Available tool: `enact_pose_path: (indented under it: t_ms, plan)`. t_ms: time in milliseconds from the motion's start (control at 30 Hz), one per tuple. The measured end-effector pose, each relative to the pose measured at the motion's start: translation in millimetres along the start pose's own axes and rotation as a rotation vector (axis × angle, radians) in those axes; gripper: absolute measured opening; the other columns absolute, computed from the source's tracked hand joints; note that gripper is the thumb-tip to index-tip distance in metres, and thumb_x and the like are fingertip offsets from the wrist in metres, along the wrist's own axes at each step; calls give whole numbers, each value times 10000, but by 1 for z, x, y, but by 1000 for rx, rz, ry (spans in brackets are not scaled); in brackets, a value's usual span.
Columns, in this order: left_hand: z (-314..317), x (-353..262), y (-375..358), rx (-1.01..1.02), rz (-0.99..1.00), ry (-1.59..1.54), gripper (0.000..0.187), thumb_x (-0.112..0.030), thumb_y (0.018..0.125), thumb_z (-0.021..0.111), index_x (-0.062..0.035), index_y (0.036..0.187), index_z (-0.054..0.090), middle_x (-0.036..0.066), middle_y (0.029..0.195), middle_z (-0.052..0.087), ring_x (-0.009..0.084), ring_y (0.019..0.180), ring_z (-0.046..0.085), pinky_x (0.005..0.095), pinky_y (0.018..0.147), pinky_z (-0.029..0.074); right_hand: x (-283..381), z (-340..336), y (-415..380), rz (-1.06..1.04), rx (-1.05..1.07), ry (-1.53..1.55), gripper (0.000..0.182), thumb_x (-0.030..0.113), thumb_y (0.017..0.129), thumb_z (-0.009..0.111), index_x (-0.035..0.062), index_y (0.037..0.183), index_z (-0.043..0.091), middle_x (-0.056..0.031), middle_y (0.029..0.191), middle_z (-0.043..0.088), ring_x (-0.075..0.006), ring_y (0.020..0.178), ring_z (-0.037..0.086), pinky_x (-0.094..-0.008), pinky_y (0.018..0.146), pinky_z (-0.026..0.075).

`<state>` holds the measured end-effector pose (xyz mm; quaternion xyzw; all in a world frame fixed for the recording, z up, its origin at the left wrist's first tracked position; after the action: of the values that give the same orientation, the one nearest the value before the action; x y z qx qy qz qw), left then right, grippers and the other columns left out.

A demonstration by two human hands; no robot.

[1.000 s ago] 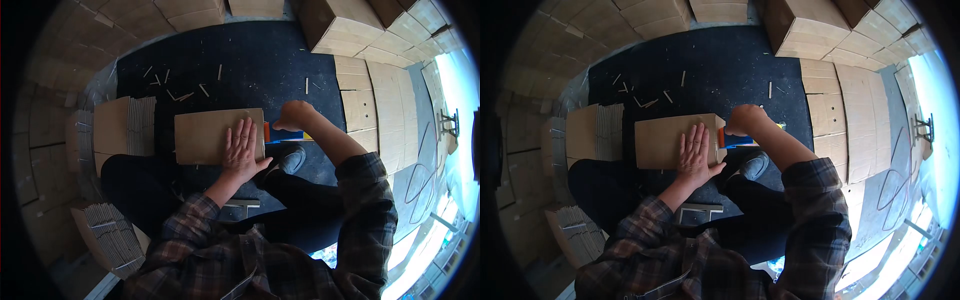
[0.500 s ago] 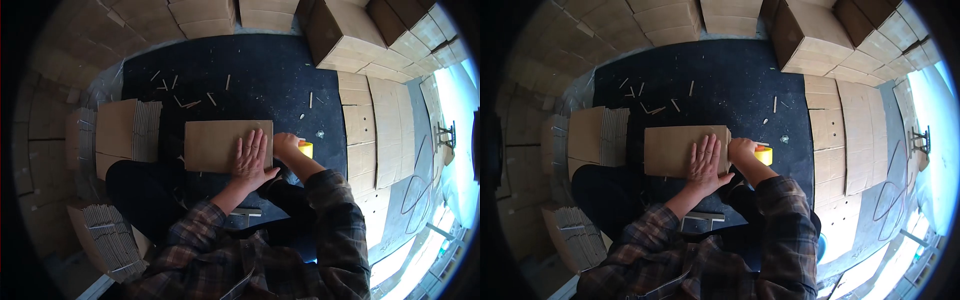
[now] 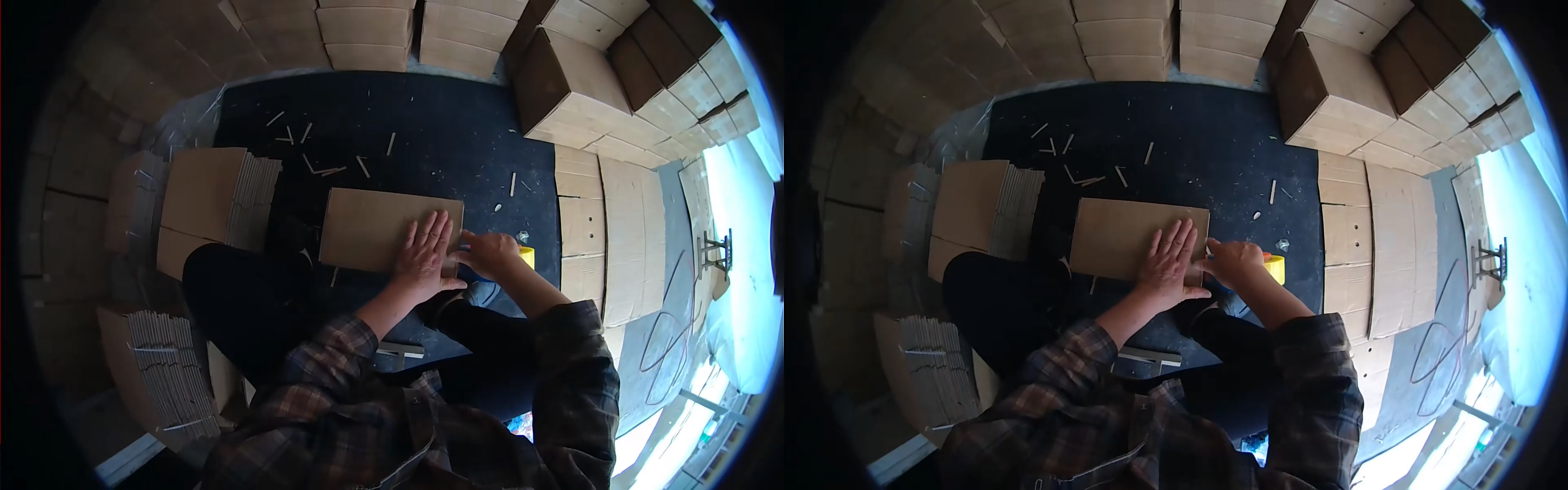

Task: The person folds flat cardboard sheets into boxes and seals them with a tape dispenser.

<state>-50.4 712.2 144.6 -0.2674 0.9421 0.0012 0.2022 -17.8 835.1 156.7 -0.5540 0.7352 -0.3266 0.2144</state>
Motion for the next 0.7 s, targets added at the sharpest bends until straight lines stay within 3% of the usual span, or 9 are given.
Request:
enact_pose_path:
  t_ms: [67, 167, 267, 433, 500, 567, 600, 633, 700]
  plan:
    - [2, 13, 0, 8, 16, 7, 1103, -718, 736, 577, -26, 1498, 178, 103, 1583, 125, 253, 1468, 77, 479, 1176, 65, 0, 8, 6, -14, -4, 4, 654, 669, 884, 433, 206, 1346, 465, -159, 1059, 678, -354, 1031, 646, -470, 872, 501]
    - [-9, 28, 14, -17, 21, 24, 837, -621, 899, 430, -100, 1510, 196, 27, 1584, 156, 203, 1467, 90, 468, 1185, 60, -1, 8, 4, 12, 4, 68, 624, 656, 896, 431, 233, 1354, 462, -153, 1065, 676, -344, 1041, 644, -472, 874, 500]
    - [-19, 41, 27, -44, 36, 161, 753, -577, 922, 427, -148, 1508, 227, 0, 1586, 150, 215, 1464, 101, 501, 1182, 64, 4, 8, 4, 25, -12, 106, 537, 590, 899, 485, 204, 1271, 519, -165, 1072, 676, -351, 1042, 644, -448, 874, 496]
    - [-43, 118, -11, -102, -284, 263, 730, -575, 927, 422, -184, 1510, 222, 6, 1589, 146, 241, 1469, 82, 563, 1162, 72, 4, 11, 5, 65, 70, 137, 618, 639, 892, 462, 234, 1359, 474, -146, 1180, 642, -334, 1132, 601, -453, 930, 468]
    - [-52, 151, -36, -122, -487, 318, 727, -547, 938, 428, -160, 1512, 206, 69, 1592, 114, 288, 1440, 205, 542, 1149, 177, 7, 8, 5, 60, 84, 101, 634, 647, 897, 431, 246, 1387, 445, -119, 1180, 649, -309, 1133, 605, -451, 924, 470]
    - [-36, 185, -63, -352, -711, -325, 714, -505, 955, 426, -129, 1512, 184, 159, 1554, 216, 341, 1355, 369, 471, 1114, 293, 8, 12, 8, 67, 116, 77, 657, 658, 892, 410, 267, 1420, 417, -89, 1184, 655, -283, 1138, 608, -454, 933, 459]
    - [-20, 198, -71, -208, -878, -627, 733, -531, 961, 409, -82, 1502, 202, 201, 1474, 368, 345, 1274, 472, 403, 1057, 377, 5, 11, 10, 70, 117, 77, 657, 658, 892, 410, 267, 1420, 417, -89, 1184, 655, -283, 1138, 608, -454, 933, 459]
    - [-16, 213, -73, -202, -876, -630, 733, -531, 961, 409, -82, 1502, 202, 201, 1474, 368, 345, 1274, 472, 403, 1057, 377, 4, 12, 12, 59, 103, 98, 644, 655, 892, 430, 258, 1399, 442, -107, 1196, 643, -299, 1150, 596, -453, 941, 454]
    - [3, 220, -72, -25, -774, -1083, 789, -604, 946, 390, -50, 1488, 241, 176, 1398, 479, 299, 1301, 451, 375, 1036, 391, 6, 15, 9, 46, 98, 125, 631, 652, 893, 450, 250, 1379, 467, -125, 1209, 631, -314, 1162, 585, -452, 950, 449]
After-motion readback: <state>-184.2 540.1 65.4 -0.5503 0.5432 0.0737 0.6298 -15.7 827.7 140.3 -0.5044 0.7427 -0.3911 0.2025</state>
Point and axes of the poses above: each hand's wrist, its own y-axis towards the middle knuckle, its own z-axis out of the palm, x = y × z, the point moved 6 cm from there along y, towards the middle knuckle
